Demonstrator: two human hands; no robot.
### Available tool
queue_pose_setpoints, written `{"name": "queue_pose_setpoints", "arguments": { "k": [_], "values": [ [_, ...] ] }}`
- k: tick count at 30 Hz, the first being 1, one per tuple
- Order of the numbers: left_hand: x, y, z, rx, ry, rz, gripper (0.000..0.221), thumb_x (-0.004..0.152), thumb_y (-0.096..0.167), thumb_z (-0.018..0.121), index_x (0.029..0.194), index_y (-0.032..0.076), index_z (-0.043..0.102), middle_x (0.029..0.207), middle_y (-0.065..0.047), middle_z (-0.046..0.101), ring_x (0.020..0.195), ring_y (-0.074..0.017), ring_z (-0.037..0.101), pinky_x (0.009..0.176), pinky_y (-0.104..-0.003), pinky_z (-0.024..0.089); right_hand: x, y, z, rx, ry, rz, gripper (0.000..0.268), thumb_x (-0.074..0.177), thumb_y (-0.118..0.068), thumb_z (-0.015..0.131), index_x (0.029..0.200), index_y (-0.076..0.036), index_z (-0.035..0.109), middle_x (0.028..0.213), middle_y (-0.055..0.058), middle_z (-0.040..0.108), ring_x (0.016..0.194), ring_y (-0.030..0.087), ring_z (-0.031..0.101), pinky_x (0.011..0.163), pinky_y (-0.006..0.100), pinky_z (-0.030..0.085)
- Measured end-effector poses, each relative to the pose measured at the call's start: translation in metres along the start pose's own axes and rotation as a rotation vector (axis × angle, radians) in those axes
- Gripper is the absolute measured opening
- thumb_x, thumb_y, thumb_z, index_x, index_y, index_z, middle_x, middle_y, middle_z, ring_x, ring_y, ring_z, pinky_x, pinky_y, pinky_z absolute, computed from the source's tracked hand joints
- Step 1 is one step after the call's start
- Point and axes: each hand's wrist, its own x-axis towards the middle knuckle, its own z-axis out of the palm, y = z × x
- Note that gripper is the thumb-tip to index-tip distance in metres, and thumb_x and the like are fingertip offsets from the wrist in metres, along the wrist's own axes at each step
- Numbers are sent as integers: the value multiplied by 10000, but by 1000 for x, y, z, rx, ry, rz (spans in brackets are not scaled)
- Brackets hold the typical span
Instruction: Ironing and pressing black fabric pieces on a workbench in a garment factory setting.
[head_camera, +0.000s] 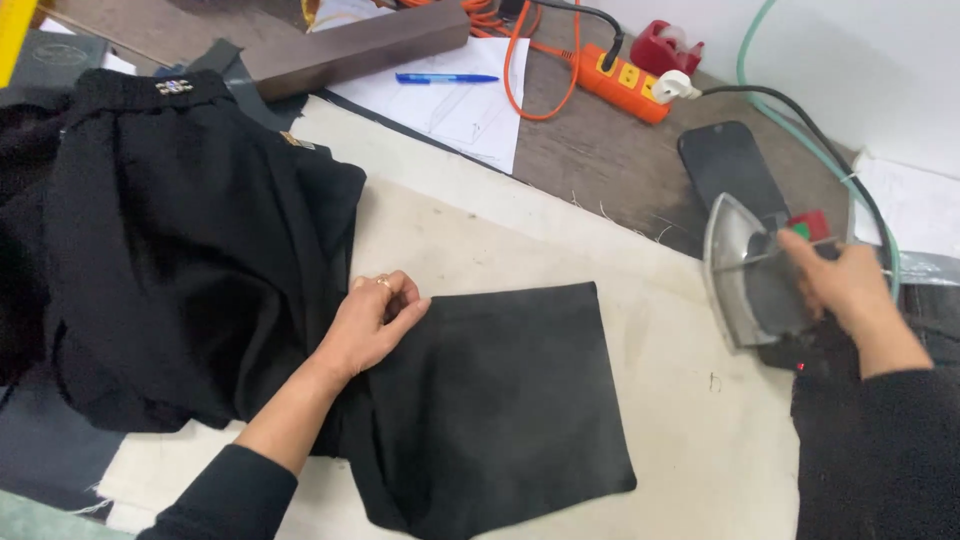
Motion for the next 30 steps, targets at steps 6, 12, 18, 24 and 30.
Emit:
{"name": "queue_pose_setpoints", "arguments": {
  "k": [6,12,18,24,30],
  "values": [
    [-1,4,0,21,-40,-102,269,898,403,538,773,167,567,698,43,575,691,-145,510,804,-304,390,97,-6,5,36,41,7,750,1077,-571,684,697,48,499,587,212,514,433,311,465,408,466,390],
    [1,1,4,39,-52,-131,257,885,414,545,804,175,593,749,46,615,743,-152,528,779,-301,418,131,-28,9,-15,-46,-37,794,1121,-609,594,612,-20,439,469,182,458,398,302,443,514,424,413],
    [1,1,4,45,-6,-7,257,914,377,539,781,158,565,702,46,582,640,-139,530,865,-321,368,214,55,36,-14,325,-569,625,1161,-435,724,1231,162,553,1134,332,600,1021,434,577,821,488,424],
    [2,-4,7,59,-4,29,272,914,395,544,784,157,567,694,49,585,618,-135,527,866,-329,354,-29,1,60,171,297,-734,175,1093,-152,662,1188,-6,661,1092,159,656,999,290,600,866,411,440],
    [0,17,-6,-15,-96,-70,314,891,414,562,943,106,592,787,12,631,647,-123,547,650,-288,440,-205,-16,92,309,-275,-89,238,873,-266,663,964,-49,704,777,91,725,668,171,635,750,282,473]
  ]
}}
